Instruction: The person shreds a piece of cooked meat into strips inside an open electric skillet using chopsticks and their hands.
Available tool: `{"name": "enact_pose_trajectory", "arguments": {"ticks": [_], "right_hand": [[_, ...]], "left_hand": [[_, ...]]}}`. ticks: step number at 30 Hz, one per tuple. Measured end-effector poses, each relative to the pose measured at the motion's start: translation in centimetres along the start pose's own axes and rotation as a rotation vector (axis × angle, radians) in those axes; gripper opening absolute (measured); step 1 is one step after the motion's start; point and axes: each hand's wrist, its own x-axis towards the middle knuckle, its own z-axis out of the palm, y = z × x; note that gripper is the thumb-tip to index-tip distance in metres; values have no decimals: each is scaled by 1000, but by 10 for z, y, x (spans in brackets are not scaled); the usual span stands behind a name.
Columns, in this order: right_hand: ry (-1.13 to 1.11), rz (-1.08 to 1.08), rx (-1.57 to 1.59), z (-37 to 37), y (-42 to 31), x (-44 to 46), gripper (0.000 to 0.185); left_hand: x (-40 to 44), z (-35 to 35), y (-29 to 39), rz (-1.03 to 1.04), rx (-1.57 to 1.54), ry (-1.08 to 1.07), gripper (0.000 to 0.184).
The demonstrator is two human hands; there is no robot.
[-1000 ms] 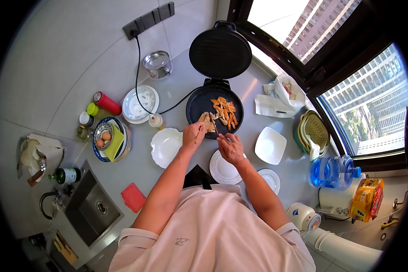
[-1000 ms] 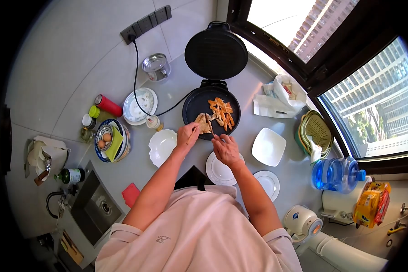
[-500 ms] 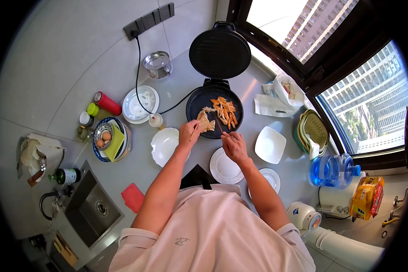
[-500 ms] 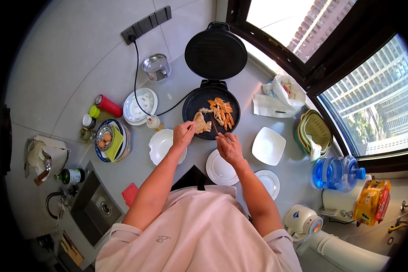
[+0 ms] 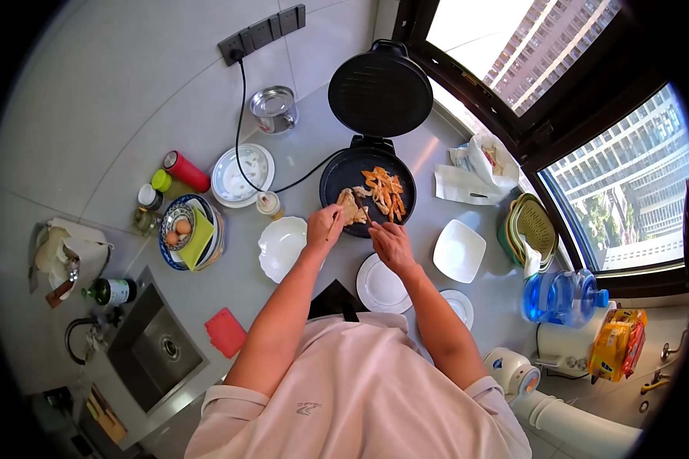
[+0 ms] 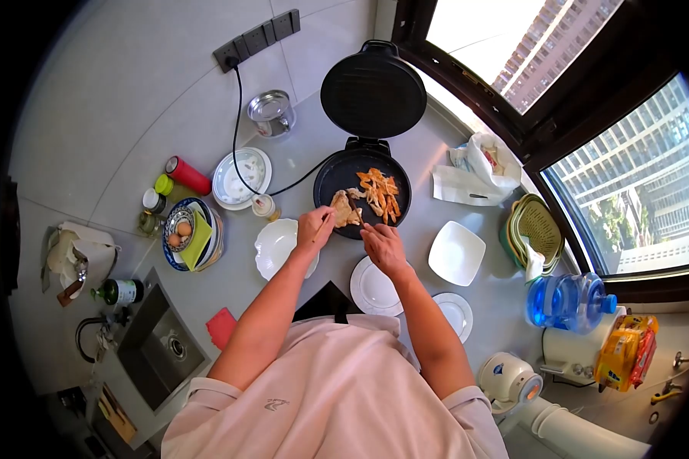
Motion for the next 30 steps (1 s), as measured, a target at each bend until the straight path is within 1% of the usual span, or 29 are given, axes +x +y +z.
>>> {"name": "enact_pose_trajectory", "arguments": {"ticks": [2, 5, 8, 10, 13, 16, 19, 22, 30], "right_hand": [[28, 4, -41, 0, 5, -8, 20], [-10, 46, -24, -7, 9, -15, 23], [8, 52, -30, -13, 11, -11, 21], [70, 90, 25, -19, 3, -3, 21], [134, 117, 86, -25, -13, 7, 21], [159, 123, 127, -21, -25, 10, 21], [140, 117, 142, -18, -33, 8, 21], [99, 113, 163, -18, -37, 2, 19], [108, 205, 147, -7, -33, 5, 18]], "left_hand": [[1, 0, -1, -15, -3, -10, 23], [1, -1, -4, -22, -23, -19, 24], [4, -4, -1, -56, -43, -6, 25], [3, -9, 8, -100, -50, 11, 26], [-1, -14, 10, -78, -44, 36, 23], [-8, -16, 10, -87, -12, 40, 24], [-12, -16, 11, -84, -32, 56, 24], [-9, -17, 18, -135, -95, 94, 25], [-15, -21, 24, -57, -51, 147, 25]]}}
